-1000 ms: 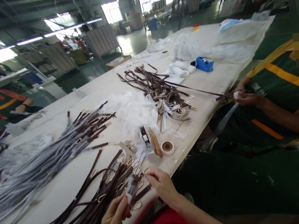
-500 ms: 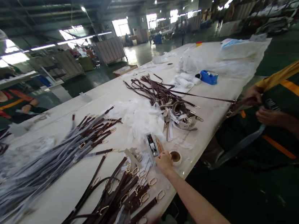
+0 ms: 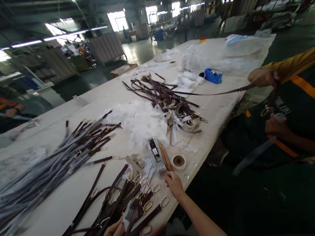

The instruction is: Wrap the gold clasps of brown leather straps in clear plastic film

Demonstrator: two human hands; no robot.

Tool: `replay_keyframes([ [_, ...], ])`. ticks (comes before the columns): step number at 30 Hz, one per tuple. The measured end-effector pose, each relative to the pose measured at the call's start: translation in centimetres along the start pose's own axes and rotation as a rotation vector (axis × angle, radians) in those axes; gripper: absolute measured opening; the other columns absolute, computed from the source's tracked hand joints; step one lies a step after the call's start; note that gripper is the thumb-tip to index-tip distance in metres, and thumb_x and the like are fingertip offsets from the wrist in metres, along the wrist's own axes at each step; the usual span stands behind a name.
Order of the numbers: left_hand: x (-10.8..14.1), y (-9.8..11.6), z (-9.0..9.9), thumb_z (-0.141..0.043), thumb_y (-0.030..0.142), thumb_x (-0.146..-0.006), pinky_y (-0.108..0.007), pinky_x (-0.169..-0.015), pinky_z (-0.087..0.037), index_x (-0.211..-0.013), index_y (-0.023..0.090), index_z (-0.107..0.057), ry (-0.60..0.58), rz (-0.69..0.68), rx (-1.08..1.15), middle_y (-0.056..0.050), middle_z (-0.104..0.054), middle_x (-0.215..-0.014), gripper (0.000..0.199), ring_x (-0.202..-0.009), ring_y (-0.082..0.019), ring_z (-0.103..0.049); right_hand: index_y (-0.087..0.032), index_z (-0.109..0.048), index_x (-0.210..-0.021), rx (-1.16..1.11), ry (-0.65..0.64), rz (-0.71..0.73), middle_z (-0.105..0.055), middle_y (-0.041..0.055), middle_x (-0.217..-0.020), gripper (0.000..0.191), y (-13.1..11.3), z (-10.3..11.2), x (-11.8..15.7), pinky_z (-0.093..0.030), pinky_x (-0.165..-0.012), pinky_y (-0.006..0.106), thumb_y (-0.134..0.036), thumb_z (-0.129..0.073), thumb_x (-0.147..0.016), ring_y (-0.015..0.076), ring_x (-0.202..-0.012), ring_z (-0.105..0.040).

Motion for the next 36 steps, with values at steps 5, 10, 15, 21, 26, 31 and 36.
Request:
replay_keyframes([
  [5, 0.6, 2.1, -2.4, -0.078, 0.045, -0.064, -0.021, -0.056, -0.049, -0.087, 0.015, -0.076, -0.155, -0.162, -0.138, -0.004, -0.069, -0.073, 0.038, -0.062, -0.014, -0.059, -0.023, -0.042, -0.052, -0.011, -0.039, -0.035, -0.047, -0.0054, -0.049, 0.024, -0.1, 2.1, 1.0, -0.036, -0.054, 0.027, -0.032, -0.059, -0.066, 0.0123, -0.049, -0.044],
  [10, 2.2, 4.5, -5.3, -0.065, 0.027, -0.08, -0.024, -0.065, -0.053, -0.096, 0.016, -0.073, -0.328, -0.682, -0.439, -0.005, -0.072, -0.08, 0.022, -0.069, -0.017, -0.066, -0.02, -0.053, -0.068, -0.187, -0.336, 0.003, -0.052, -0.0033, -0.057, 0.033, -4.4, 3.8, 8.5, -0.035, -0.051, 0.026, -0.052, -0.061, -0.072, 0.0115, -0.05, -0.045],
  [15, 4.4, 5.1, -7.4, -0.061, 0.018, -0.084, -0.024, -0.064, -0.054, -0.133, 0.018, -0.049, -0.334, -1.082, -0.629, -0.003, -0.071, -0.079, 0.05, -0.066, -0.015, -0.067, -0.018, -0.054, -0.074, -0.418, -0.654, 0.052, -0.052, -0.0033, -0.06, 0.039, -9.4, 3.5, 13.9, -0.034, -0.053, 0.023, -0.056, -0.063, -0.077, 0.0082, -0.052, -0.043],
  [21, 6.9, 6.0, -9.5, -0.051, 0.024, -0.09, -0.029, -0.057, -0.05, -0.148, 0.007, -0.02, -0.268, -1.456, -0.798, -0.012, -0.073, -0.084, 0.068, -0.065, -0.019, -0.068, -0.018, -0.051, -0.066, -0.286, -0.584, 0.008, -0.048, -0.0052, -0.055, 0.043, -8.1, 4.0, 12.9, -0.032, -0.048, 0.023, -0.059, -0.066, -0.069, 0.0074, -0.047, -0.04],
  [26, 8.0, 5.7, -10.3, -0.052, 0.019, -0.09, -0.033, -0.061, -0.045, -0.147, 0.003, -0.019, -0.32, -1.603, -0.927, -0.01, -0.074, -0.079, 0.067, -0.071, -0.021, -0.068, -0.019, -0.049, -0.059, -0.272, -0.502, -0.154, -0.047, -0.0061, -0.047, 0.034, -6.1, 4.5, 12.2, -0.029, -0.045, 0.022, -0.045, -0.07, -0.061, 0.0076, -0.043, -0.04],
  [31, 8.6, 4.7, -10.8, -0.052, 0.016, -0.091, -0.033, -0.06, -0.039, -0.145, 0.001, -0.02, -0.413, -1.663, -0.959, -0.004, -0.073, -0.072, 0.065, -0.068, -0.018, -0.066, -0.018, -0.052, -0.062, -0.46, -0.514, -0.517, -0.051, -0.0058, -0.044, 0.012, -4.0, 3.5, 12.2, -0.023, -0.04, 0.02, -0.022, -0.061, -0.058, 0.0064, -0.037, -0.039],
  [36, 8.5, 3.7, -10.9, -0.047, 0.016, -0.093, -0.033, -0.059, -0.039, -0.143, -0.001, -0.022, -0.421, -1.671, -0.991, -0.004, -0.073, -0.075, 0.058, -0.067, -0.018, -0.065, -0.016, -0.046, -0.055, -0.493, -0.518, -0.774, -0.043, -0.0063, -0.041, 0.012, -2.7, 2.7, 12.6, -0.019, -0.039, 0.016, -0.017, -0.052, -0.065, 0.0038, -0.034, -0.034],
])
Point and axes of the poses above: each hand's wrist, its own x-axis away from the middle knuckle, its own z-axis out of the back of the hand, y = z × x, the point moved 5 cm from there along -x, towards the middle knuckle
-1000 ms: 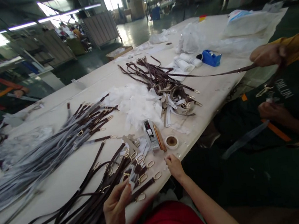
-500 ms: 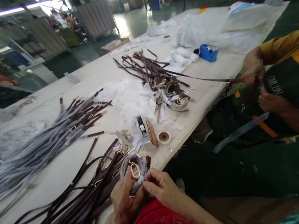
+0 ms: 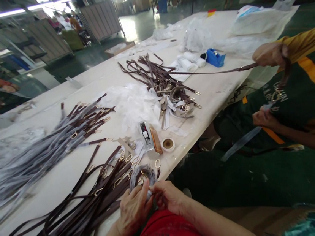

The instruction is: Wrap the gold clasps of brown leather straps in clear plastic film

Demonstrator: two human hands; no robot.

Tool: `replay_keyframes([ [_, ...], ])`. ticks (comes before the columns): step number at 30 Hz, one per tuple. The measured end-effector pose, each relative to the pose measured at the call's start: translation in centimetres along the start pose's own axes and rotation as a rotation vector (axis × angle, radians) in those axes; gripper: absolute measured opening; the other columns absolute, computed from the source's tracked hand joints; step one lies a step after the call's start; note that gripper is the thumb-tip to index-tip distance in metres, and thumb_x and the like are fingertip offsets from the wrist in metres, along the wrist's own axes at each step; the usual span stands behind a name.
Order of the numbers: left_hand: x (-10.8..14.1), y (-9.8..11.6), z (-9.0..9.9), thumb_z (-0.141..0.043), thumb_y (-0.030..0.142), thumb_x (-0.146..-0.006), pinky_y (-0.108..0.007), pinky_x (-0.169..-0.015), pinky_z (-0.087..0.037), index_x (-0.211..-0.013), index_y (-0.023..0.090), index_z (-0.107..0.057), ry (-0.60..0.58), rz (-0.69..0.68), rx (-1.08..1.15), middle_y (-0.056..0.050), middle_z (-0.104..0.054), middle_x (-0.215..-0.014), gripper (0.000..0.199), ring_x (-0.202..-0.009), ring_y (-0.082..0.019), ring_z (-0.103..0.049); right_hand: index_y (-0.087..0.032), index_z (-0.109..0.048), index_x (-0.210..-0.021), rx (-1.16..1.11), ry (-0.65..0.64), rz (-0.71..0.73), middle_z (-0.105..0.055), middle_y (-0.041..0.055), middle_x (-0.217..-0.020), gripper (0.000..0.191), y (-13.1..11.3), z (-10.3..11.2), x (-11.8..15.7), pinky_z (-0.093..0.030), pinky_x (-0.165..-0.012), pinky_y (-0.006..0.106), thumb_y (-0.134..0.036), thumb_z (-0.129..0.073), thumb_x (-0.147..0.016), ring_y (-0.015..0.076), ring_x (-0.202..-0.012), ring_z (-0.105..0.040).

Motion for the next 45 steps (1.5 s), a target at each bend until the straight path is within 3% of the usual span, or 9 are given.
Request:
replay_keyframes([
  [6, -0.1, -0.4, 0.1, -0.044, 0.018, -0.093, -0.032, -0.062, -0.042, -0.143, 0.0, -0.022, 0.039, 0.064, -0.109, -0.013, -0.074, -0.085, 0.057, -0.071, -0.019, -0.068, -0.016, -0.045, -0.054, -0.048, -0.047, -0.016, -0.041, -0.0068, -0.043, 0.026, -0.1, -0.6, 0.1, -0.015, -0.036, 0.017, -0.025, -0.053, -0.077, 0.0028, -0.032, -0.029],
  [11, 0.0, -1.0, -0.6, -0.048, 0.02, -0.091, -0.03, -0.06, -0.046, -0.142, 0.005, -0.028, 0.032, 0.191, -0.043, -0.012, -0.074, -0.085, 0.056, -0.07, -0.02, -0.068, -0.016, -0.05, -0.06, -0.013, -0.066, 0.109, -0.045, -0.0076, -0.041, 0.027, -0.9, -0.5, 0.0, -0.015, -0.036, 0.017, -0.032, -0.07, -0.068, 0.0036, -0.032, -0.034],
  [20, 2.6, -2.3, -2.4, -0.055, 0.036, -0.086, -0.025, -0.061, -0.053, -0.122, 0.014, -0.058, -0.08, 1.003, 0.788, -0.005, -0.072, -0.081, 0.042, -0.066, -0.017, -0.067, -0.02, -0.042, -0.06, -0.04, -0.098, 0.396, -0.047, -0.01, -0.037, 0.059, -0.7, -1.4, 0.4, -0.022, -0.035, 0.017, -0.059, -0.083, -0.044, 0.0038, -0.031, -0.037],
  [22, 2.4, -2.5, -1.7, -0.057, 0.036, -0.085, -0.028, -0.068, -0.055, -0.116, 0.014, -0.062, -0.071, 0.97, 0.789, -0.008, -0.073, -0.091, 0.039, -0.075, -0.019, -0.068, -0.019, -0.043, -0.06, -0.056, -0.109, 0.43, -0.048, -0.0095, -0.038, 0.058, -0.5, -1.6, 0.3, -0.023, -0.036, 0.017, -0.059, -0.083, -0.047, 0.0041, -0.031, -0.038],
  [25, 1.7, -2.9, -0.1, -0.055, 0.029, -0.084, -0.031, -0.075, -0.057, -0.111, 0.014, -0.065, -0.008, 0.749, 0.619, -0.012, -0.073, -0.096, 0.033, -0.084, -0.022, -0.069, -0.018, -0.046, -0.062, -0.041, -0.164, 0.417, -0.051, -0.0085, -0.041, 0.054, -0.3, -2.1, -0.2, -0.024, -0.036, 0.018, -0.057, -0.082, -0.051, 0.0046, -0.032, -0.041],
  [30, 1.4, -3.4, 0.8, -0.055, 0.02, -0.082, -0.029, -0.067, -0.057, -0.112, 0.014, -0.065, -0.058, 0.507, 0.456, -0.01, -0.073, -0.085, 0.032, -0.074, -0.019, -0.069, -0.016, -0.055, -0.066, -0.005, -0.222, 0.369, -0.053, -0.0059, -0.043, 0.05, -0.1, -2.7, -0.7, -0.026, -0.037, 0.018, -0.058, -0.08, -0.054, 0.0051, -0.034, -0.042],
  [38, 2.7, -4.6, 0.7, -0.061, 0.024, -0.077, -0.022, -0.055, -0.051, -0.107, 0.016, -0.062, -0.116, 0.867, 0.696, -0.002, -0.072, -0.077, 0.031, -0.058, -0.013, -0.063, -0.014, -0.058, -0.062, 0.15, -0.207, 0.395, -0.053, -0.0041, -0.041, 0.051, -0.4, -3.9, -0.5, -0.023, -0.036, 0.019, -0.063, -0.074, -0.058, 0.0054, -0.033, -0.041],
  [42, 3.2, -5.2, 0.5, -0.066, 0.031, -0.075, -0.021, -0.053, -0.045, -0.104, 0.016, -0.061, -0.039, 1.195, 0.965, 0.001, -0.067, -0.069, 0.034, -0.056, -0.011, -0.057, -0.016, -0.053, -0.062, 0.173, -0.23, 0.446, -0.055, -0.0042, -0.044, 0.053, -1.3, -4.4, -0.3, -0.026, -0.037, 0.019, -0.065, -0.073, -0.059, 0.006, -0.034, -0.044],
  [45, 3.1, -5.6, 0.7, -0.07, 0.037, -0.072, -0.022, -0.057, -0.046, -0.103, 0.015, -0.061, 0.092, 1.321, 1.078, 0.0, -0.067, -0.069, 0.039, -0.06, -0.012, -0.058, -0.015, -0.056, -0.066, 0.121, -0.256, 0.448, -0.061, -0.0015, -0.052, 0.054, -1.9, -4.8, 0.4, -0.03, -0.039, 0.019, -0.067, -0.07, -0.062, 0.0069, -0.039, -0.049],
])
Point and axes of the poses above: each hand's wrist, its own x-axis away from the middle knuckle, its own z-axis out of the back of the hand, y = z × x, the point moved 5 cm from there along -x, towards the middle knuckle
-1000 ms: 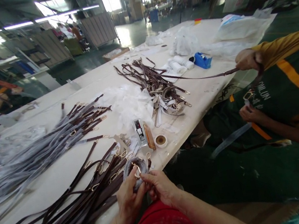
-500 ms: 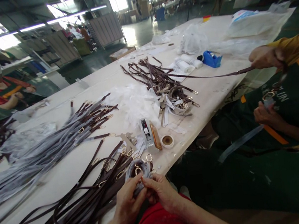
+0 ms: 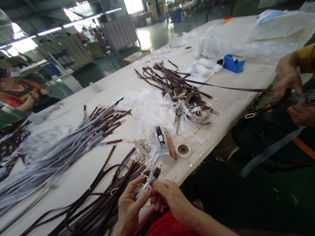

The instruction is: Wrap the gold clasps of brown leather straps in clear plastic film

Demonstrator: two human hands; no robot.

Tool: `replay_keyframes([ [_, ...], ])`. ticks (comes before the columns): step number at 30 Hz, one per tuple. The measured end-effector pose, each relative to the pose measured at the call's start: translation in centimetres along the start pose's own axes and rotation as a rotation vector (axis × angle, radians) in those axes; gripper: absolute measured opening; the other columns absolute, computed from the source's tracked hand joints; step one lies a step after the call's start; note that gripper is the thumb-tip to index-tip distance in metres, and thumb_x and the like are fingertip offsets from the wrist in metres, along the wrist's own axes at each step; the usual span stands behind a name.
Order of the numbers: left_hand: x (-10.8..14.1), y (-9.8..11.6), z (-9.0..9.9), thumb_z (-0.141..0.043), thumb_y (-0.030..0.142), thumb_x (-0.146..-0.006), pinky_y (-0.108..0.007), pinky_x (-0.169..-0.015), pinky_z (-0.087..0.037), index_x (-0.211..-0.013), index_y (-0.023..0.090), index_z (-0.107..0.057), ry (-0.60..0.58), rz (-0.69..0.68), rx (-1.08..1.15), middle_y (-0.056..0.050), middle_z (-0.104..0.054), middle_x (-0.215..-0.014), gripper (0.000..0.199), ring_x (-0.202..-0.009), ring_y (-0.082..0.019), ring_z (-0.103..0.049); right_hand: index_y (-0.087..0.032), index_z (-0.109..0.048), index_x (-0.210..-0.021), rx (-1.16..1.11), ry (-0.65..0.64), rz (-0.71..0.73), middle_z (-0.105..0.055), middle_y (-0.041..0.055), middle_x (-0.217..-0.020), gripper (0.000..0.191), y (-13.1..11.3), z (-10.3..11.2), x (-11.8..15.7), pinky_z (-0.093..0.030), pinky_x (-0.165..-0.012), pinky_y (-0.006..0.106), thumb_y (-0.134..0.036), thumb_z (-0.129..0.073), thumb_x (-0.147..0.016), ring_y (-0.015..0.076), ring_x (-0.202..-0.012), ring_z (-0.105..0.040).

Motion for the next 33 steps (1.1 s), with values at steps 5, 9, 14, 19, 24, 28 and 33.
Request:
replay_keyframes([
  [5, 0.0, 0.0, 0.2, -0.073, 0.045, -0.069, -0.025, -0.063, -0.047, -0.104, 0.016, -0.059, 0.099, -0.001, 0.116, -0.002, -0.069, -0.076, 0.048, -0.066, -0.015, -0.061, -0.014, -0.061, -0.066, 0.036, 0.042, 0.031, -0.063, -0.0005, -0.057, 0.046, -1.2, -0.6, 0.7, -0.033, -0.044, 0.02, -0.057, -0.076, -0.061, 0.0063, -0.043, -0.049],
  [9, 0.1, -0.4, 0.2, -0.073, 0.049, -0.068, -0.027, -0.065, -0.049, -0.104, 0.016, -0.061, 0.095, -0.029, 0.059, -0.002, -0.069, -0.075, 0.05, -0.066, -0.016, -0.062, -0.015, -0.059, -0.063, 0.046, 0.094, 0.018, -0.061, -0.0014, -0.054, 0.042, -1.0, -0.7, 0.9, -0.029, -0.042, 0.02, -0.051, -0.079, -0.056, 0.0064, -0.041, -0.046],
  [14, 0.5, -0.5, 0.0, -0.072, 0.046, -0.07, -0.025, -0.065, -0.05, -0.104, 0.016, -0.062, 0.158, -0.063, 0.079, -0.002, -0.071, -0.077, 0.046, -0.066, -0.014, -0.063, -0.015, -0.059, -0.061, 0.013, 0.14, 0.013, -0.06, -0.0018, -0.052, 0.037, -0.5, -0.7, 1.0, -0.028, -0.043, 0.021, -0.045, -0.08, -0.054, 0.0065, -0.04, -0.043],
  [19, 1.1, -0.1, -0.5, -0.07, 0.043, -0.072, -0.026, -0.073, -0.053, -0.103, 0.016, -0.062, 0.185, -0.049, 0.089, -0.003, -0.072, -0.083, 0.042, -0.077, -0.017, -0.066, -0.015, -0.059, -0.06, 0.007, 0.167, 0.005, -0.055, -0.004, -0.045, 0.036, -0.1, -0.6, 1.1, -0.027, -0.043, 0.02, -0.044, -0.079, -0.055, 0.0055, -0.039, -0.04],
  [24, 1.4, 0.0, -0.8, -0.07, 0.048, -0.071, -0.026, -0.069, -0.053, -0.103, 0.017, -0.064, 0.227, -0.071, 0.064, -0.004, -0.072, -0.085, 0.044, -0.076, -0.018, -0.067, -0.014, -0.057, -0.06, -0.106, 0.165, -0.031, -0.058, -0.0022, -0.05, 0.036, 0.5, -0.7, 1.0, -0.024, -0.041, 0.019, -0.041, -0.08, -0.05, 0.0041, -0.038, -0.039],
  [28, 1.4, -0.3, -1.1, -0.068, 0.047, -0.072, -0.026, -0.067, -0.053, -0.104, 0.016, -0.063, 0.217, -0.056, 0.054, -0.004, -0.072, -0.084, 0.045, -0.074, -0.018, -0.066, -0.015, -0.053, -0.06, -0.179, 0.145, -0.043, -0.054, -0.004, -0.048, 0.035, 0.4, -1.1, 1.0, -0.019, -0.04, 0.018, -0.037, -0.078, -0.05, 0.0024, -0.036, -0.035],
  [33, 1.1, -0.5, -0.9, -0.07, 0.041, -0.071, -0.028, -0.072, -0.052, -0.104, 0.016, -0.063, 0.221, -0.066, 0.053, -0.005, -0.073, -0.085, 0.042, -0.074, -0.018, -0.067, -0.017, -0.048, -0.059, -0.246, 0.088, -0.011, -0.049, -0.0075, -0.048, 0.032, -0.2, -1.3, 1.2, -0.017, -0.039, 0.018, -0.032, -0.075, -0.053, 0.0004, -0.035, -0.031],
])
Point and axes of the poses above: each hand's wrist, its own x-axis away from the middle knuckle, its own z-axis out of the back of the hand, y = z × x, the point moved 5 cm from there along -x, towards the middle knuckle
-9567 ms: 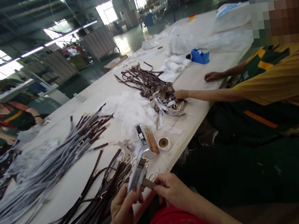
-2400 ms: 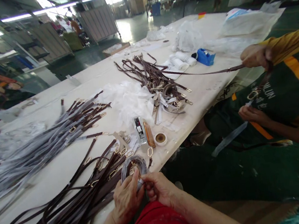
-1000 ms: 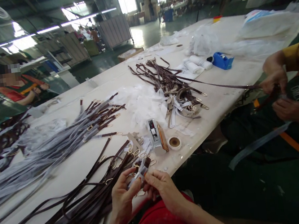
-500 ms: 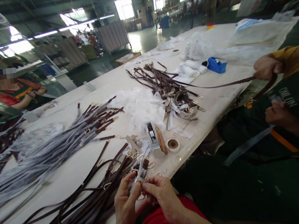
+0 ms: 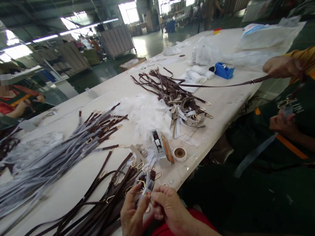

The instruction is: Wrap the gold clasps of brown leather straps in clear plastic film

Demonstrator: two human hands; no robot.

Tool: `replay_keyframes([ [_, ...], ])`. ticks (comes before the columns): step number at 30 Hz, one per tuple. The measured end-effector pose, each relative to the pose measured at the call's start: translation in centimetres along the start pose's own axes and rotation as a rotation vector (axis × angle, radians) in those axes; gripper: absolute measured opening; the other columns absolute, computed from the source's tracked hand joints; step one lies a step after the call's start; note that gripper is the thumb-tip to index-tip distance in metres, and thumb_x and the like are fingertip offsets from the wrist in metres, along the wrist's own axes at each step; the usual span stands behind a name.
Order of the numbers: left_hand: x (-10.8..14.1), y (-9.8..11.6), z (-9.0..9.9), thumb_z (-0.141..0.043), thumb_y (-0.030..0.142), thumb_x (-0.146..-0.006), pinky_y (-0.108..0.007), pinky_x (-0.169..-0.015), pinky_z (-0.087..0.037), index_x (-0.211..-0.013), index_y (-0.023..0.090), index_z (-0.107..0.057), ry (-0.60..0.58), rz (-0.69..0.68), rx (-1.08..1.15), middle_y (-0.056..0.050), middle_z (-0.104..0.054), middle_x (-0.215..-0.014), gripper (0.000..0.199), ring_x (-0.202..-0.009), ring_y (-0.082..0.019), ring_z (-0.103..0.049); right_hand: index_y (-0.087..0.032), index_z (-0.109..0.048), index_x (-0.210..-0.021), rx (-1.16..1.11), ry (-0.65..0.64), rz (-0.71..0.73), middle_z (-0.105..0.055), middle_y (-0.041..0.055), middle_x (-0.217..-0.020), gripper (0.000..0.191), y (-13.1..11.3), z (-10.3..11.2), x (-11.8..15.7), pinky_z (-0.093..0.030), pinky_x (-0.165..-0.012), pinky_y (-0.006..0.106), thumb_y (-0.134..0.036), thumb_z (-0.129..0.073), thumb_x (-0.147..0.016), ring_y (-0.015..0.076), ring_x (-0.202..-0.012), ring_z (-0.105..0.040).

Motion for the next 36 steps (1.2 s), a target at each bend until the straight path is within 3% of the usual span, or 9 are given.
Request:
replay_keyframes([
  [5, -0.8, -1.0, 0.3, -0.072, 0.04, -0.071, -0.028, -0.076, -0.051, -0.107, 0.017, -0.063, -0.129, 0.037, -0.002, -0.005, -0.072, -0.091, 0.044, -0.081, -0.019, -0.066, -0.016, -0.048, -0.057, 0.022, 0.013, -0.012, -0.048, -0.008, -0.045, 0.028, 0.1, 0.5, -0.1, -0.015, -0.039, 0.018, -0.03, -0.072, -0.053, 0.0003, -0.034, -0.03],
  [9, -1.3, -1.5, 0.7, -0.072, 0.038, -0.071, -0.027, -0.077, -0.048, -0.105, 0.018, -0.065, -0.152, 0.022, -0.009, -0.003, -0.071, -0.091, 0.041, -0.08, -0.017, -0.063, -0.017, -0.048, -0.056, 0.013, 0.014, -0.027, -0.048, -0.008, -0.045, 0.026, 0.1, 0.7, -0.4, -0.015, -0.039, 0.018, -0.028, -0.071, -0.052, 0.0002, -0.034, -0.03],
  [14, -1.5, -1.3, 0.4, -0.074, 0.038, -0.07, -0.022, -0.066, -0.045, -0.096, 0.018, -0.068, -0.222, 0.033, -0.005, 0.0, -0.067, -0.082, 0.032, -0.068, -0.012, -0.055, -0.017, -0.048, -0.059, -0.012, 0.02, -0.091, -0.05, -0.0078, -0.046, 0.024, 0.2, 1.1, -0.6, -0.014, -0.039, 0.017, -0.025, -0.068, -0.051, -0.0001, -0.035, -0.03],
  [17, -1.4, -1.2, -0.1, -0.075, 0.042, -0.069, -0.02, -0.056, -0.041, -0.091, 0.018, -0.069, -0.258, 0.122, 0.067, 0.003, -0.059, -0.066, 0.034, -0.058, -0.009, -0.048, -0.016, -0.048, -0.058, 0.007, 0.032, -0.108, -0.05, -0.0076, -0.046, 0.023, 0.3, 1.2, -0.8, -0.014, -0.039, 0.017, -0.026, -0.067, -0.051, -0.0003, -0.035, -0.03],
  [21, -1.3, -1.1, -0.4, -0.08, 0.045, -0.062, -0.018, -0.051, -0.038, -0.088, 0.017, -0.07, -0.25, 0.242, 0.179, 0.005, -0.054, -0.059, 0.039, -0.054, -0.007, -0.045, -0.017, -0.047, -0.058, 0.023, 0.035, -0.1, -0.05, -0.0077, -0.046, 0.023, 0.3, 1.3, -1.1, -0.015, -0.039, 0.017, -0.026, -0.066, -0.051, -0.0002, -0.035, -0.03],
  [26, -1.9, -0.4, -0.3, -0.083, 0.042, -0.057, -0.016, -0.051, -0.037, -0.083, 0.016, -0.072, -0.257, 0.257, 0.177, 0.004, -0.056, -0.06, 0.038, -0.054, -0.006, -0.045, -0.017, -0.047, -0.057, 0.032, 0.037, -0.114, -0.05, -0.0073, -0.046, 0.023, -0.1, 1.2, -1.2, -0.015, -0.039, 0.017, -0.027, -0.066, -0.05, 0.0001, -0.036, -0.029],
  [30, -1.9, -1.5, -0.9, -0.082, 0.047, -0.057, -0.017, -0.048, -0.037, -0.084, 0.016, -0.07, -0.215, 0.309, 0.231, 0.004, -0.056, -0.058, 0.044, -0.05, -0.006, -0.045, -0.018, -0.046, -0.055, 0.097, 0.071, -0.05, -0.047, -0.008, -0.044, 0.025, -0.3, 1.0, -1.7, -0.016, -0.039, 0.018, -0.032, -0.067, -0.051, 0.0005, -0.035, -0.027],
  [33, -1.6, -3.1, -1.1, -0.077, 0.053, -0.063, -0.018, -0.048, -0.041, -0.091, 0.017, -0.066, -0.152, 0.319, 0.21, 0.004, -0.057, -0.06, 0.048, -0.05, -0.006, -0.046, -0.019, -0.046, -0.055, 0.172, 0.095, 0.012, -0.045, -0.0081, -0.042, 0.029, 0.3, 1.3, -2.5, -0.018, -0.039, 0.019, -0.038, -0.067, -0.053, 0.0022, -0.036, -0.028],
  [36, -2.3, -4.4, -0.6, -0.06, 0.053, -0.083, -0.023, -0.053, -0.049, -0.102, 0.017, -0.061, -0.208, 0.27, -0.043, 0.001, -0.061, -0.072, 0.041, -0.057, -0.01, -0.055, -0.021, -0.044, -0.056, 0.343, 0.089, 0.014, -0.04, -0.0081, -0.039, 0.039, 1.5, 2.7, -3.5, -0.021, -0.038, 0.021, -0.051, -0.067, -0.059, 0.0047, -0.035, -0.028],
])
Point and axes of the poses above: each hand's wrist, its own x-axis away from the middle knuckle, its own z-axis out of the back of the hand, y = z × x, the point moved 5 cm from there along -x, towards the middle knuckle
